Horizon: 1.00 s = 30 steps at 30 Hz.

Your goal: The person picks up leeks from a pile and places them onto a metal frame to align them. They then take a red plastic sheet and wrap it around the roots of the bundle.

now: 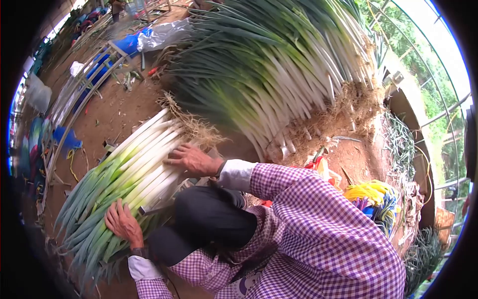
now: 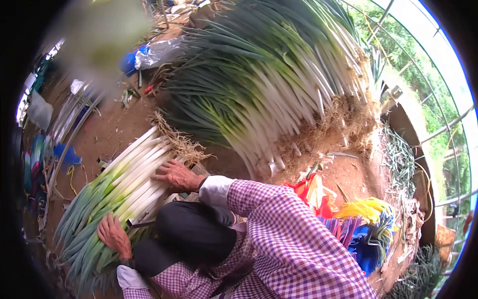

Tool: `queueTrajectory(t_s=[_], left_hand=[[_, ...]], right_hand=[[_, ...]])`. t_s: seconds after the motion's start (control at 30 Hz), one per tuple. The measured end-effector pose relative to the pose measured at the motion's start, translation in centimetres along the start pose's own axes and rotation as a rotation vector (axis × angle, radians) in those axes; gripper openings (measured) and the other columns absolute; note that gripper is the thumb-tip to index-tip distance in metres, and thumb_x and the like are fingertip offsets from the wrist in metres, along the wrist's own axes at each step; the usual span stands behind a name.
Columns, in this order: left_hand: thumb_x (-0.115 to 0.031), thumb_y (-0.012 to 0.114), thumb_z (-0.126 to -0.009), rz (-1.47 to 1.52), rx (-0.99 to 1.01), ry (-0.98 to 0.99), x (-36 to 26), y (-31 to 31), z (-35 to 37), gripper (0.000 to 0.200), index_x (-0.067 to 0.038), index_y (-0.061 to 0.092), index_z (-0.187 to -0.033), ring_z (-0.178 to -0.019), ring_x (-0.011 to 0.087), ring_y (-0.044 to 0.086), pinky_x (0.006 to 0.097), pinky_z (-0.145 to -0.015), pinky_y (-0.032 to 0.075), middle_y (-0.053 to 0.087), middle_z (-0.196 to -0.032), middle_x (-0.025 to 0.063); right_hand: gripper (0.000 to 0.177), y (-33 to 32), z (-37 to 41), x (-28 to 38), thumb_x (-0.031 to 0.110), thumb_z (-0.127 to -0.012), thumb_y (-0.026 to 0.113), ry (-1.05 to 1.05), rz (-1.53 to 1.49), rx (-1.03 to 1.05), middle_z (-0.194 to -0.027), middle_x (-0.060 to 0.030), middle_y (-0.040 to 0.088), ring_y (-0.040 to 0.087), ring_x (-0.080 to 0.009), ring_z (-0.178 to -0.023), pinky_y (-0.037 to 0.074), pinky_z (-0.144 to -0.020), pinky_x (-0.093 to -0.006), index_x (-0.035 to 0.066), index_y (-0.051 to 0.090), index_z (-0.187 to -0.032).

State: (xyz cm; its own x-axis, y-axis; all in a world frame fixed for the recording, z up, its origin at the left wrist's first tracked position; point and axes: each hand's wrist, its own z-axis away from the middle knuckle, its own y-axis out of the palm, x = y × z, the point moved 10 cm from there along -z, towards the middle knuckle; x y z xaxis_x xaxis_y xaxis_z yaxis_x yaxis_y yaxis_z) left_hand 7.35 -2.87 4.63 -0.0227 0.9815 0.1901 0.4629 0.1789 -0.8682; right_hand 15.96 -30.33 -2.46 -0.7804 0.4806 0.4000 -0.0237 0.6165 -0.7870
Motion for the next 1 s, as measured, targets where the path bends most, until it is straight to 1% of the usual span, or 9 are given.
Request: queueTrajectory(t_s=[0.2, 0.3, 0.43, 0.57, 0.63, 0.67, 0.73, 0.83, 1.0], left_hand=[[-0.025, 0.062, -0.100, -0.005, -0.017, -0.007, -0.2, -0.7, 0.2, 0.026, -0.010, 0.068, -0.121, -0.118, 0.0274, 0.058, 0.0466, -0.112, 0.038, 0.064, -0.120, 0.0085], [-0.025, 0.064, -0.099, -0.010, -0.017, -0.015, 0.1, -0.6, 0.5, 0.026, -0.011, 0.067, -0.121, -0.118, 0.0257, 0.058, 0.0460, -0.112, 0.038, 0.064, -0.120, 0.0071], [-0.024, 0.064, -0.098, -0.016, -0.024, -0.023, 0.4, -0.2, 0.5, 0.026, -0.012, 0.067, -0.121, -0.119, 0.0244, 0.058, 0.0453, -0.113, 0.038, 0.064, -0.120, 0.0057], [-0.024, 0.065, -0.098, -0.026, -0.011, -0.021, 0.6, 0.2, 0.7, 0.028, -0.012, 0.067, -0.123, -0.119, 0.0250, 0.057, 0.0455, -0.113, 0.037, 0.063, -0.123, 0.0053], [-0.024, 0.065, -0.098, -0.026, -0.002, -0.018, 0.7, 0.5, 0.7, 0.029, -0.012, 0.067, -0.124, -0.120, 0.0259, 0.057, 0.0455, -0.113, 0.037, 0.063, -0.124, 0.0059], [-0.024, 0.065, -0.097, -0.028, 0.001, -0.022, 0.9, 0.5, 0.8, 0.029, -0.012, 0.066, -0.124, -0.120, 0.0264, 0.057, 0.0456, -0.113, 0.037, 0.063, -0.124, 0.0061], [-0.024, 0.065, -0.097, -0.022, 0.010, -0.024, 0.9, 0.6, 0.8, 0.031, -0.012, 0.067, -0.125, -0.121, 0.0274, 0.056, 0.0455, -0.113, 0.037, 0.063, -0.125, 0.0066], [-0.024, 0.064, -0.097, -0.026, 0.028, -0.041, 0.8, 0.6, 0.6, 0.031, -0.011, 0.067, -0.125, -0.121, 0.0275, 0.056, 0.0456, -0.113, 0.037, 0.063, -0.126, 0.0065], [-0.026, 0.062, -0.099, -0.044, 0.022, -0.022, 1.0, 1.0, 0.8, 0.031, -0.010, 0.067, -0.125, -0.121, 0.0275, 0.056, 0.0461, -0.113, 0.037, 0.063, -0.126, 0.0072]], right_hand=[[0.085, -1.2, 0.0, 0.9, 0.043, -0.075, 0.084, -0.007, -0.004, 0.037, -0.129, -0.0137, 0.058, 0.054, -0.0337, -0.124, 0.041, -0.107, -0.0486, 0.016, 0.051, -0.148], [0.082, -4.8, 1.8, 1.7, 0.031, -0.081, 0.081, 0.116, -0.207, 0.087, -0.144, -0.0173, 0.052, 0.052, -0.0391, -0.132, 0.044, -0.110, -0.0487, 0.012, 0.046, -0.152], [0.063, -14.9, 8.6, -2.2, 0.023, -0.087, 0.077, 0.354, -0.250, -0.207, -0.135, -0.0173, 0.060, 0.063, -0.0369, -0.116, 0.055, -0.097, -0.0421, 0.009, 0.055, -0.144], [0.041, -19.9, 23.1, -21.1, 0.015, -0.089, 0.071, 0.641, -0.438, -0.739, -0.125, -0.0174, 0.069, 0.067, -0.0351, -0.113, 0.055, -0.098, -0.0403, 0.007, 0.067, -0.129], [0.034, -26.3, 28.2, -23.9, 0.014, -0.090, 0.069, 0.900, -0.182, -0.789, -0.117, -0.0188, 0.071, 0.069, -0.0366, -0.108, 0.055, -0.095, -0.0422, 0.007, 0.070, -0.123], [0.031, -30.6, 28.5, -22.4, 0.015, -0.090, 0.067, 1.038, 0.158, -0.681, -0.113, -0.0196, 0.073, 0.070, -0.0377, -0.105, 0.056, -0.093, -0.0434, 0.008, 0.071, -0.120], [0.025, -34.6, 31.6, -24.7, 0.020, -0.091, 0.066, 1.209, 0.356, -0.576, -0.106, -0.0199, 0.074, 0.071, -0.0395, -0.099, 0.056, -0.087, -0.0454, 0.011, 0.073, -0.114], [0.019, -38.2, 35.7, -26.2, 0.021, -0.090, 0.065, 1.146, 0.482, -0.815, -0.097, -0.0210, 0.072, 0.069, -0.0424, -0.093, 0.055, -0.082, -0.0496, 0.011, 0.071, -0.104], [0.032, -40.5, 36.6, -24.3, 0.014, -0.086, 0.064, 1.255, 0.727, -0.688, -0.112, -0.0178, 0.067, 0.064, -0.0387, -0.108, 0.050, -0.093, -0.0487, 0.009, 0.066, -0.118]])
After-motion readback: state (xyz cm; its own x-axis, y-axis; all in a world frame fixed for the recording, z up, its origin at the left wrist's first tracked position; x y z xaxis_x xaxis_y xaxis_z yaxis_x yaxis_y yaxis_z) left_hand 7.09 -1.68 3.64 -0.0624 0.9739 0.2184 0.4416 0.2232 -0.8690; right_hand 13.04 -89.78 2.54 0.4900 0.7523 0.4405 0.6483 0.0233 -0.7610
